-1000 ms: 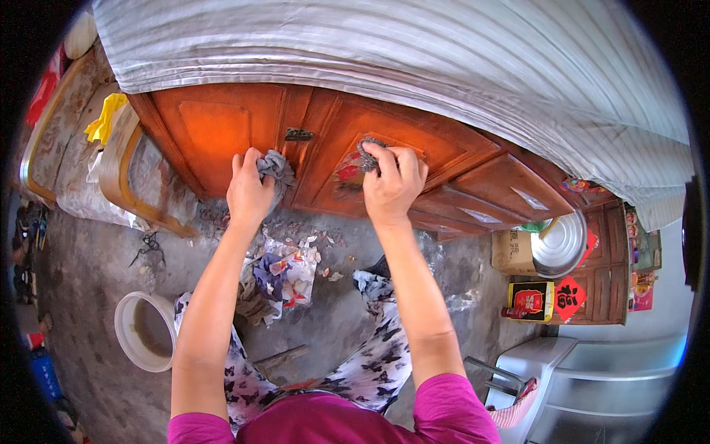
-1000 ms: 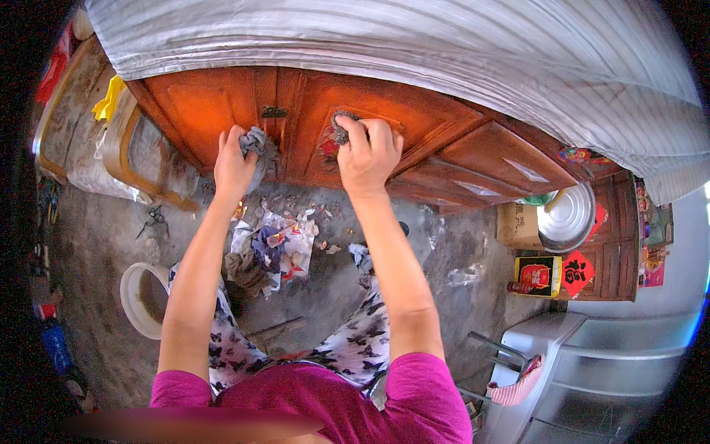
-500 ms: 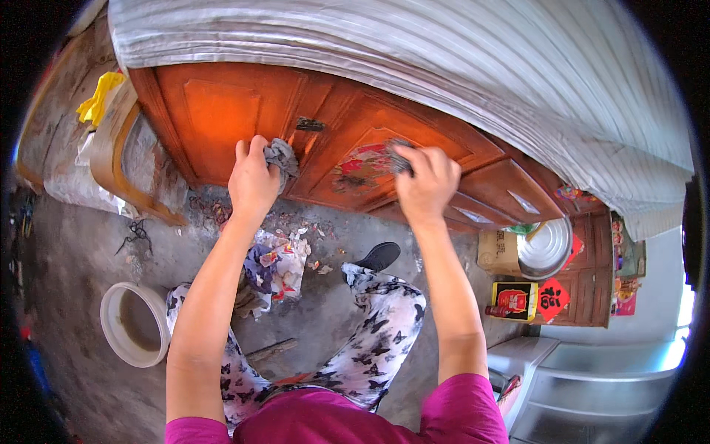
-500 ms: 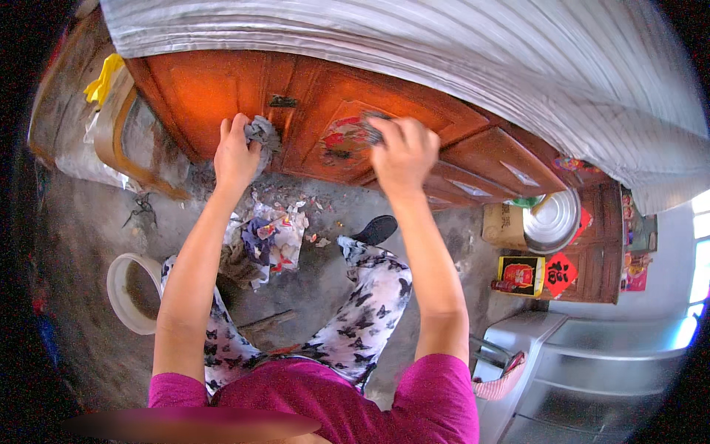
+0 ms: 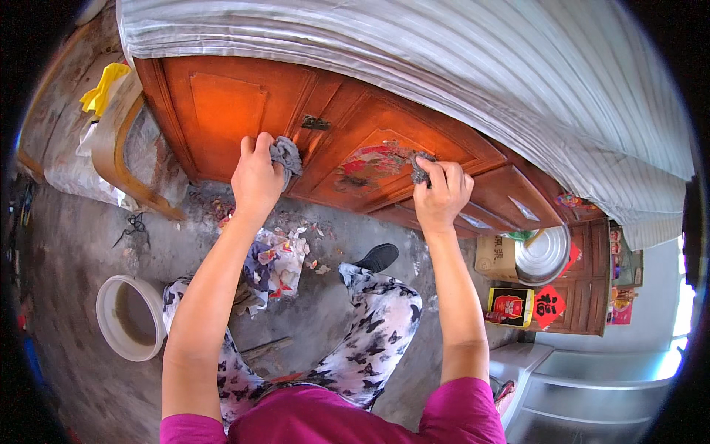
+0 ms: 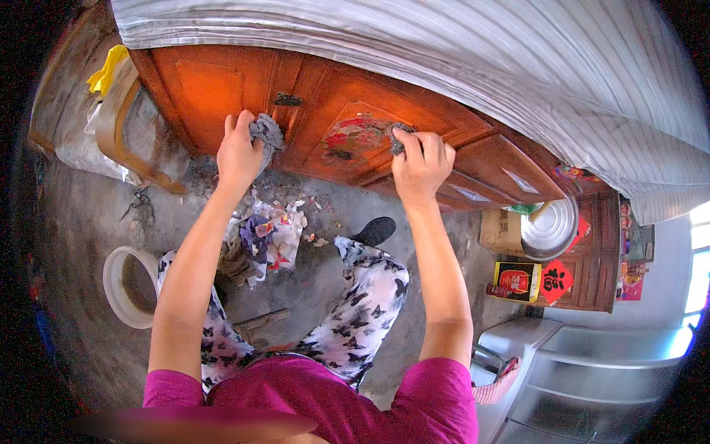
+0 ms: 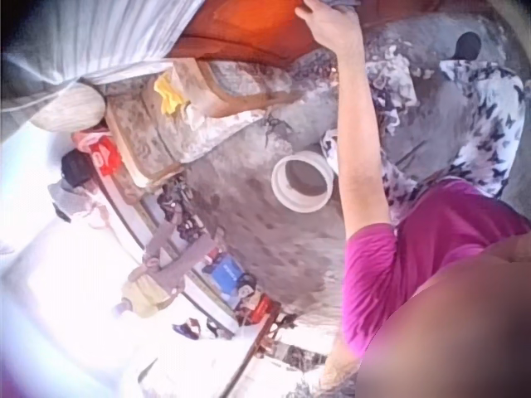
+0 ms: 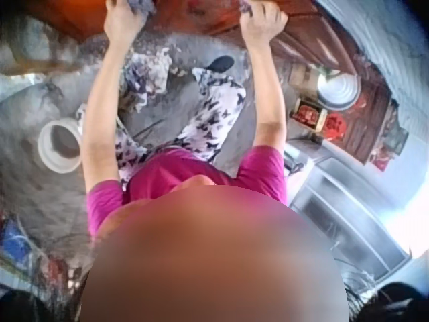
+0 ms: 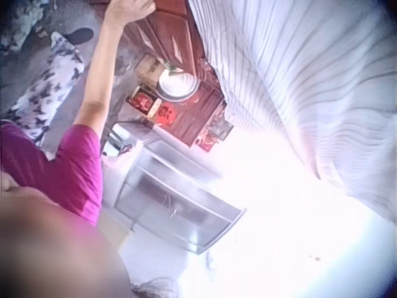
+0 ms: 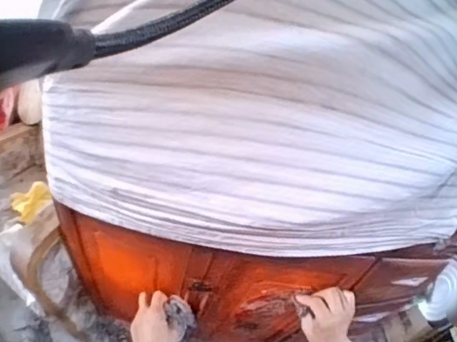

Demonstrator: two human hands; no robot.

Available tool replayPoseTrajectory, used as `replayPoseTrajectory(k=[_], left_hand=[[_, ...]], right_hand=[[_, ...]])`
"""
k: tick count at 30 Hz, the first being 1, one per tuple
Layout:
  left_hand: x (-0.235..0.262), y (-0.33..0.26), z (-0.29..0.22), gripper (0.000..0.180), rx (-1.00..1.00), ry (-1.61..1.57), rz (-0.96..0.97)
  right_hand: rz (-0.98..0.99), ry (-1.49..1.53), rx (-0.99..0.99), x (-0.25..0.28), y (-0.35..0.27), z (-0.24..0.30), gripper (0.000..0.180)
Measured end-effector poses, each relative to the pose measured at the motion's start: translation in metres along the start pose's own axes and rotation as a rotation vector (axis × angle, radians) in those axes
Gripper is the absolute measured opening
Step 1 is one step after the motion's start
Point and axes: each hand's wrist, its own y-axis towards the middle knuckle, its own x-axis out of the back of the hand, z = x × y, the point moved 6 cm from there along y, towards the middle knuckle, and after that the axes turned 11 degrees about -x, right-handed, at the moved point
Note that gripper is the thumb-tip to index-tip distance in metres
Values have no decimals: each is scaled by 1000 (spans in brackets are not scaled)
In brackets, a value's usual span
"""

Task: The person scrubs a wooden door with a cloth, focusing on a central decorative panel. They repeatedly rub the surface, occasionally dipping the cloth into a bucket of water to re-wet it, and continue scrubbing the same area throughout the clip.

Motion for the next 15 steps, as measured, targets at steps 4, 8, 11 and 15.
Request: replayPoseTrajectory(k=[4,8,11,15], left_hand=[[0,-1,6,36,-5,17,9],[3,-5,11,36,14,27,21],[-1,-5,5,36,-13,5,14],[-1,-2,2,36,8,6,37]], right_hand=[[-15,116,9,-17,11,42,37],[66,53,82,-1,23,33,37],[17,-5,34,6,8,7,38],[43,73,20,-15,-1,36,39]])
